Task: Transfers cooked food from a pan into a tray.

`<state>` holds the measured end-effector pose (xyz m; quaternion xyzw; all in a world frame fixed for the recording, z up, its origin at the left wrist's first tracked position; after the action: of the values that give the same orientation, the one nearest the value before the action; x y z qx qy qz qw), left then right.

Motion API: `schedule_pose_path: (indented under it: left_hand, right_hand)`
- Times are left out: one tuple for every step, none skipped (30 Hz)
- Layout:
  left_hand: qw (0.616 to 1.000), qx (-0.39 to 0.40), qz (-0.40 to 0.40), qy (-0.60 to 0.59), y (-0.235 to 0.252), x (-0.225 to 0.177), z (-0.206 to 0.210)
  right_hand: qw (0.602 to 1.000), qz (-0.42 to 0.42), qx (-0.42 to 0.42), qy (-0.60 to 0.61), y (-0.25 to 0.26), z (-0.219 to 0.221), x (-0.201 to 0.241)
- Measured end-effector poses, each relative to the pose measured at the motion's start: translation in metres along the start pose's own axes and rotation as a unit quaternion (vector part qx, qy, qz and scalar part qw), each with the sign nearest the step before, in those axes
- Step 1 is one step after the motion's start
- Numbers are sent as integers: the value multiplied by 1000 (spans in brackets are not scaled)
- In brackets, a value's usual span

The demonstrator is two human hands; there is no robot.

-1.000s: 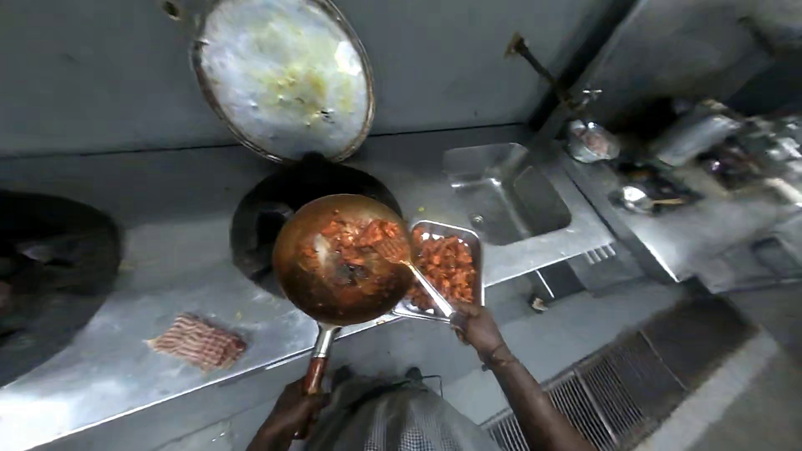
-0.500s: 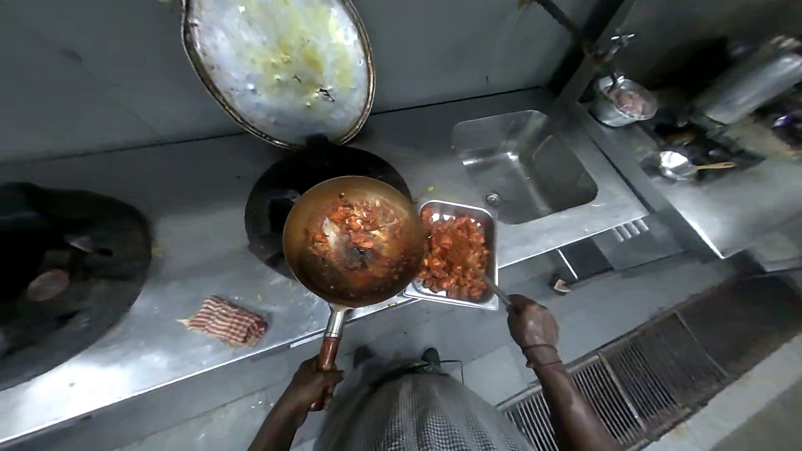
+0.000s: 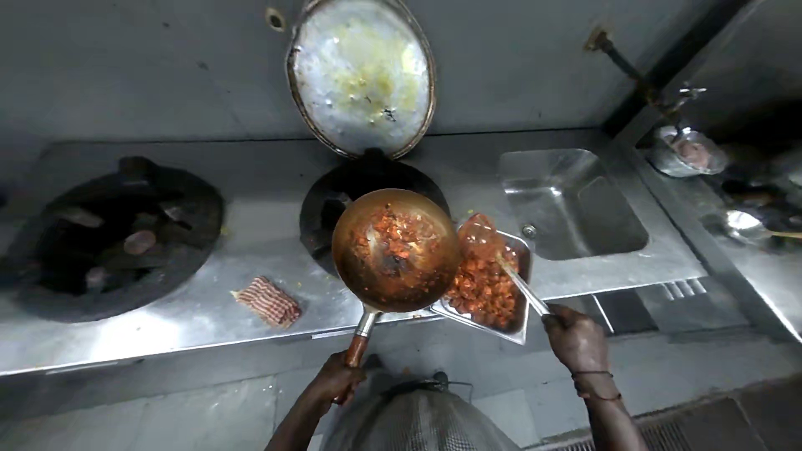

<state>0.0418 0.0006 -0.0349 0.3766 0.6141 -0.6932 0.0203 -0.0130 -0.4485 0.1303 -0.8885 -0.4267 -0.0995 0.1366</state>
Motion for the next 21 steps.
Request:
schedule_pose_path:
  left_hand:
    - [1000,1,-2,3,0,0,0]
    - [1000,0,-2,4,0,0,0]
    - [1000,-1,-2,4,1,0,0]
    - [1000,-1,0,3,0,-1,0]
    - [1000,1,1,0,0,-1,0]
    - [1000,2,3,-4,-1,-1,0]
    - [1000,4,3,-6,-1,-1,0]
    - [1000,6,2,-5,-1,-1,1]
    - [1000,8,1,-2,-1,-1,0]
    - [1000,8,3,1,1,-1,0]
    - [1000,7,8,3,2,0,-1]
    - [1000,8,10,3,3,1,-1]
    - [1000,8,10,1,3,1,-1]
    - [1000,8,8,-1,2,1,-1]
    - [1000,8,4,-3,1,0,-1]
    - [1000,7,-1,1,0,-1,-1]
    - [1000,7,-5,4,0,-1,-1]
    - [1000,8,-7,5,1,0,-1]
    - [1000,11,-7,3,1,0,-1]
    - [1000,12,-6,0,2,1,-1]
    - [1000,13,-6,-1,2,2,-1]
  right_hand:
    - [999,-9,33,-14,5,4,11]
    - [997,-14,71,-37,9,9,21]
    - [992,-16,108,-61,13,16,31]
    - [987,-17,140,-80,17,24,38]
    - [981,-18,166,-93,20,33,44]
    - [977,-18,188,-96,24,44,48]
    - [974,-21,206,-92,29,58,51]
    - [971,-25,223,-86,33,73,53]
    - [968,-28,239,-78,37,90,56]
    - [966,-30,249,-61,40,106,62]
    - [966,-26,256,-34,41,122,69]
    - [966,-19,259,3,43,138,79]
    - [965,-8,260,46,45,152,91]
    - [963,3,255,89,47,165,103]
    - [960,8,250,125,49,176,115]
    - [958,11,247,147,50,183,128]
    - [956,15,245,164,50,186,139]
    - [951,20,242,192,51,190,146]
    - [943,27,242,226,51,193,150]
    - [936,32,239,257,51,196,151]
    - [929,36,240,280,51,197,150]
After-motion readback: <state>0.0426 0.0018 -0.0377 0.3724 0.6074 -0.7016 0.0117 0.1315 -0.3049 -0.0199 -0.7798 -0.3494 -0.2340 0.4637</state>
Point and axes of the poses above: each hand's wrist, its own y-axis towards the middle knuckle, its own z-axis out of the palm, x = y × z, the point moved 6 cm from there along y, towards the middle knuckle, and after that the axes turned 2 degrees about -y, right-handed, at the moved point
